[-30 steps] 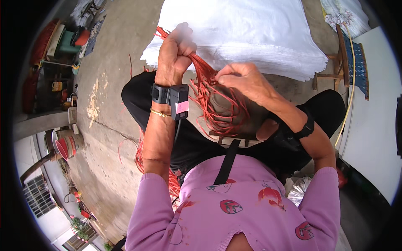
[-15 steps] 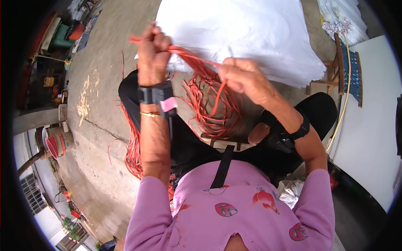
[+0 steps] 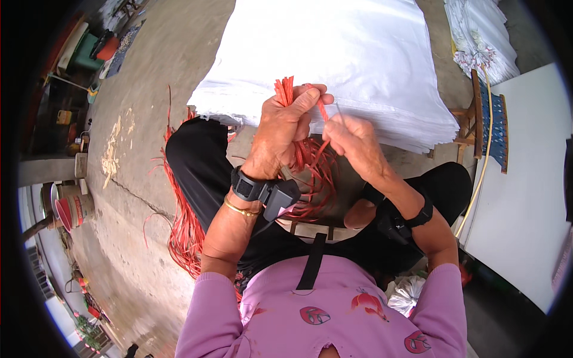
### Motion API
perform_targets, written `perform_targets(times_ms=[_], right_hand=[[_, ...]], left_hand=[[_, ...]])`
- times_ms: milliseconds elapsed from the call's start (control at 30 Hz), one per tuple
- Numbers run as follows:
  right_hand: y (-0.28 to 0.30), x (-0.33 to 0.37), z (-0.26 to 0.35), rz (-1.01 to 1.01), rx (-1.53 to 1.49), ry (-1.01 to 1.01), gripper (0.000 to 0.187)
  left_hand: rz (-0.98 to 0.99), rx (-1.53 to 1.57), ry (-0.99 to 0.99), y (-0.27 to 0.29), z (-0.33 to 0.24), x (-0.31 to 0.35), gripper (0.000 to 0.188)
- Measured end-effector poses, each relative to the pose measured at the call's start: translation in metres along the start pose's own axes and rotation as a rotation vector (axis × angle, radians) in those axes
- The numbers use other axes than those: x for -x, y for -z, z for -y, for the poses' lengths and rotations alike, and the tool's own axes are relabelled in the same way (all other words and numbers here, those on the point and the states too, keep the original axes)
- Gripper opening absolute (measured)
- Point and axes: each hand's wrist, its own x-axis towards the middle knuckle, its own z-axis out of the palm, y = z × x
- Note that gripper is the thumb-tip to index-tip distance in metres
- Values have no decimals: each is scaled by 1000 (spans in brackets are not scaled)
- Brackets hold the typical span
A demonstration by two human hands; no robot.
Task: Sewing red straps onto a white bulk bag using a large needle.
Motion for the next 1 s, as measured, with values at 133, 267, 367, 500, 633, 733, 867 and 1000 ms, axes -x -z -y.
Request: perform_targets(times_ms=[133,267,367,500,633,733,867,1000], right_hand=[[-5,4,-4,111,88,-18,29],[-9,11,-9,289,118,-113,27],[0,7,1,249,207,-50,39],[12,-3,22,-70,312,117,52],[13,-9,25,-231,338,146,45],[15,-9,24,-235,341,136,42],[19,-8,17,-248,356,161,40],[20,-7,16,-274,402,189,36]], left_hand=[[8,29,-35,11,-7,2,23],[-39,100,-114,28,-18,0,25],[-45,57,-105,24,-23,7,24],[-2,-174,-129,8,-13,17,21],[-24,-383,-178,0,-6,19,17],[-29,-446,-214,-2,-2,17,16],[-15,-330,-191,-4,3,16,14],[-20,-343,-181,-6,2,18,15]])
